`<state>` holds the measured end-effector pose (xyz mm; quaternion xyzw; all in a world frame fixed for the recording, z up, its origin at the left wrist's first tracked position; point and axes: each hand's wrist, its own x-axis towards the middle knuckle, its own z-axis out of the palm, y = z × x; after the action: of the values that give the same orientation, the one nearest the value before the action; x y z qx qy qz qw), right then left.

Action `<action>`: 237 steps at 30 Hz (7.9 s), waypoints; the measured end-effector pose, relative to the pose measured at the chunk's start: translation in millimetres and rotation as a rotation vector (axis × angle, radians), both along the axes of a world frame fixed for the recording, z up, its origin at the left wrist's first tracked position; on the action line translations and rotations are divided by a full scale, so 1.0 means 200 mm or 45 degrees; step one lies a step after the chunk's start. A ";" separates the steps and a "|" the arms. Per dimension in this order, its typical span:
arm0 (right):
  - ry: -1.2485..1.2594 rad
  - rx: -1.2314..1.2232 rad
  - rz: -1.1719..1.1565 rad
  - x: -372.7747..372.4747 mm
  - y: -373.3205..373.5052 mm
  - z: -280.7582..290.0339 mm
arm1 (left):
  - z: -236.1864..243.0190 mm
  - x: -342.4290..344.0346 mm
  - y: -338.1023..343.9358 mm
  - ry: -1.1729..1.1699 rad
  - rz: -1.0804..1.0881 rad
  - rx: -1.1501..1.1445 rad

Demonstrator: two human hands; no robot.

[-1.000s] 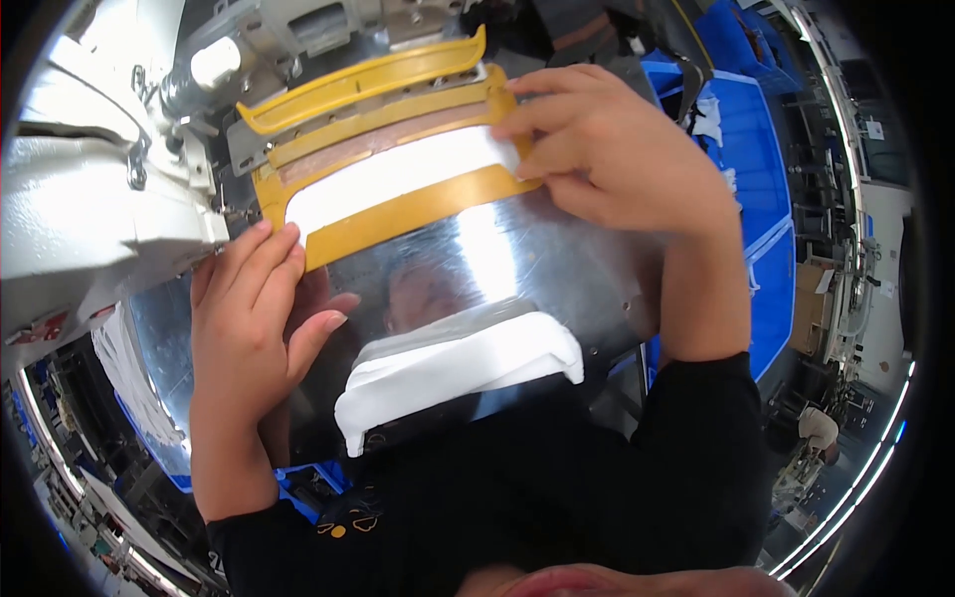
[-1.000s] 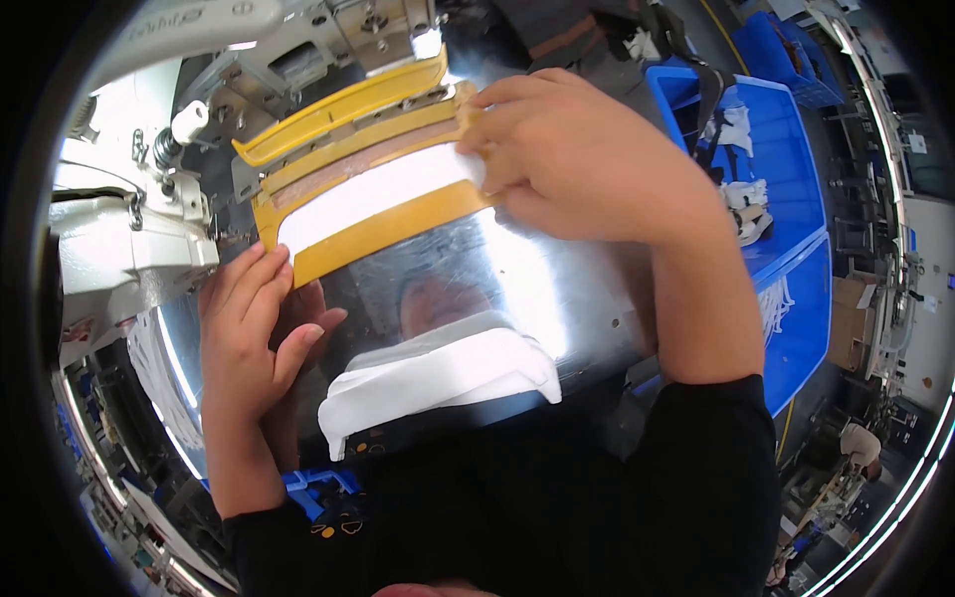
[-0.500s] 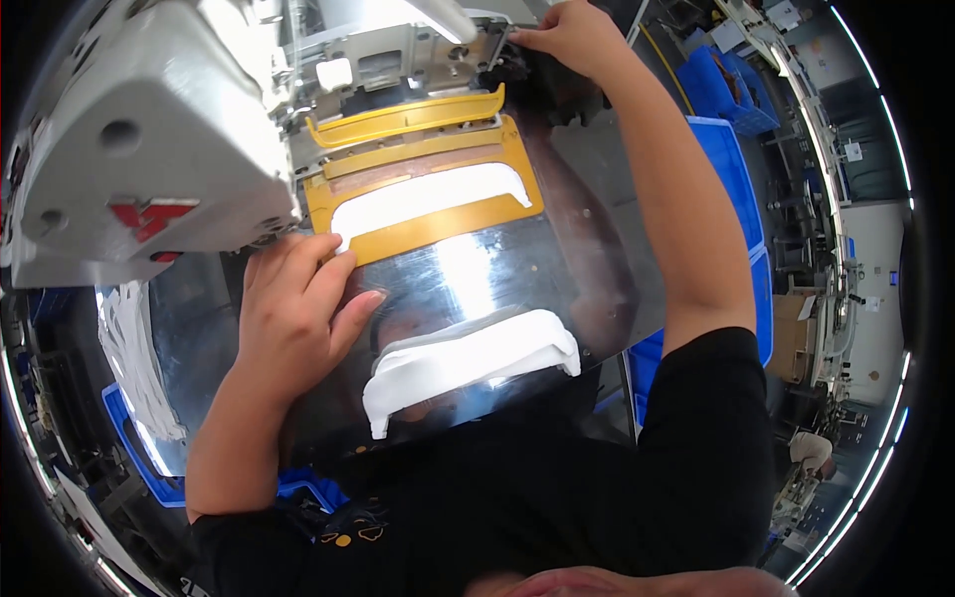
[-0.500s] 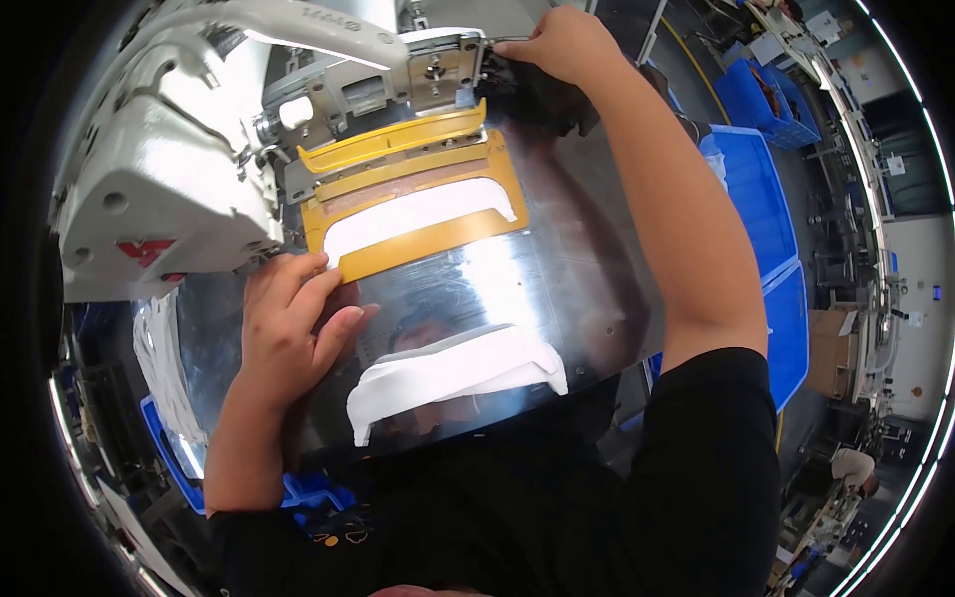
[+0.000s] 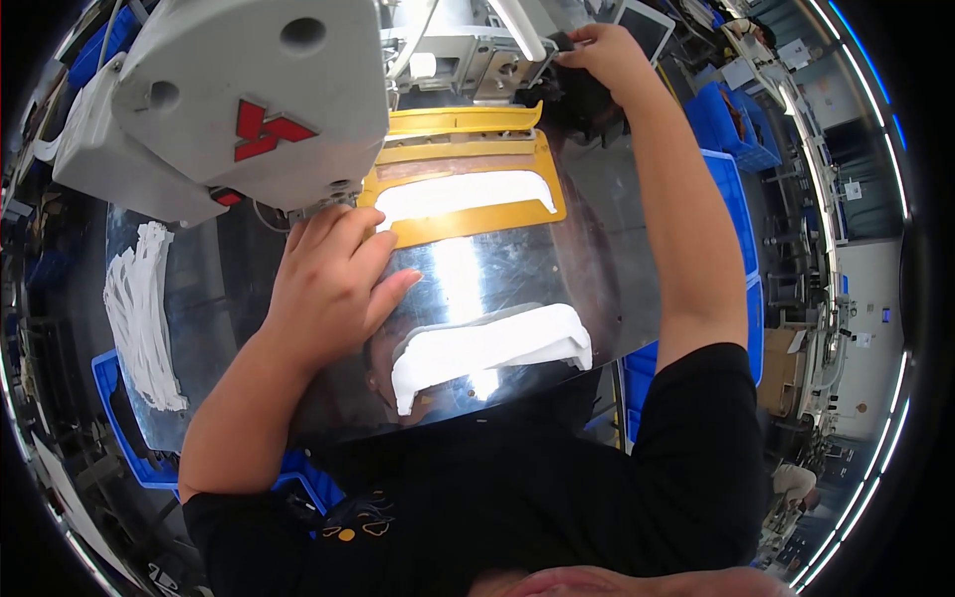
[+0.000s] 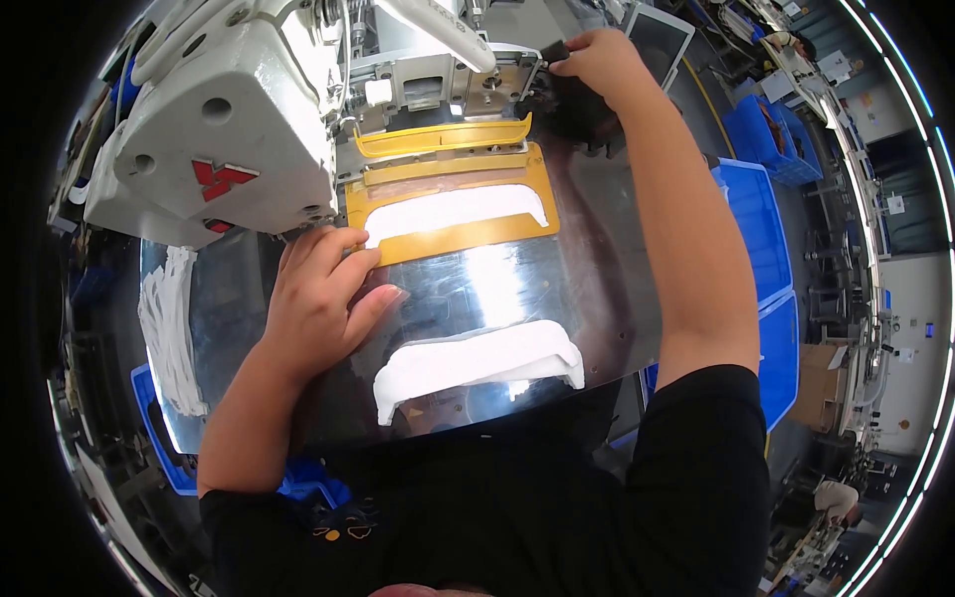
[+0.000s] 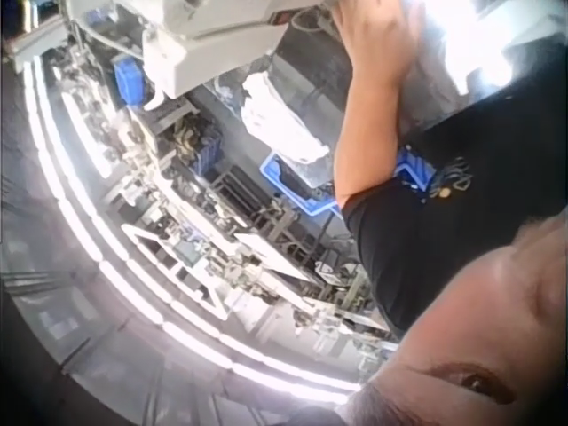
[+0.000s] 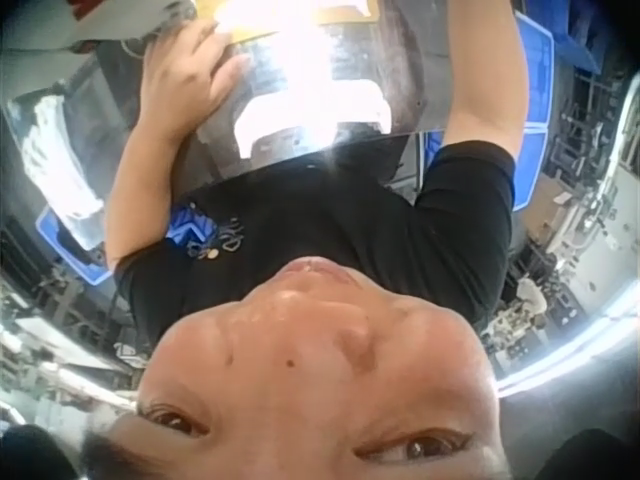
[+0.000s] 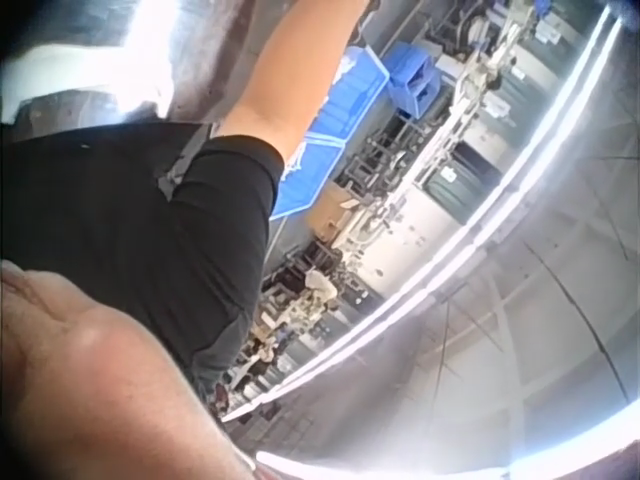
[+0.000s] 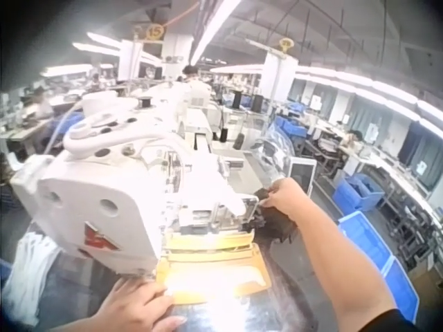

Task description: The recorder uses a sewing machine to attach leather/fabric components together in a workshop environment.

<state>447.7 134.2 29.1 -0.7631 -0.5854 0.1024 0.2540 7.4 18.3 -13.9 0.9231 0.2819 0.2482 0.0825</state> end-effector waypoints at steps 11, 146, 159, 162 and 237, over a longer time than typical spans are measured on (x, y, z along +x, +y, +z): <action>0.425 0.071 0.631 -0.33 -0.65 0.33 | 0.01 0.02 -0.05 0.148 -0.056 0.055; -0.282 -0.140 1.081 -0.25 -0.77 -0.01 | 0.10 0.01 -0.10 0.462 0.104 0.132; 1.510 0.092 0.546 -0.06 -0.53 -0.24 | 0.09 0.00 -0.05 0.131 0.023 0.278; 1.384 0.075 0.401 -0.12 -0.53 -0.24 | 0.07 0.00 -0.05 0.121 0.016 0.262; -0.448 0.195 1.002 -0.56 -0.70 -0.11 | 0.04 0.05 -0.07 0.304 -0.057 -0.195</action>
<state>335.7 -6.4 6.3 -0.4667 -0.8718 0.0163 0.1479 17.1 5.1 -5.1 0.9431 0.2872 0.1122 0.1242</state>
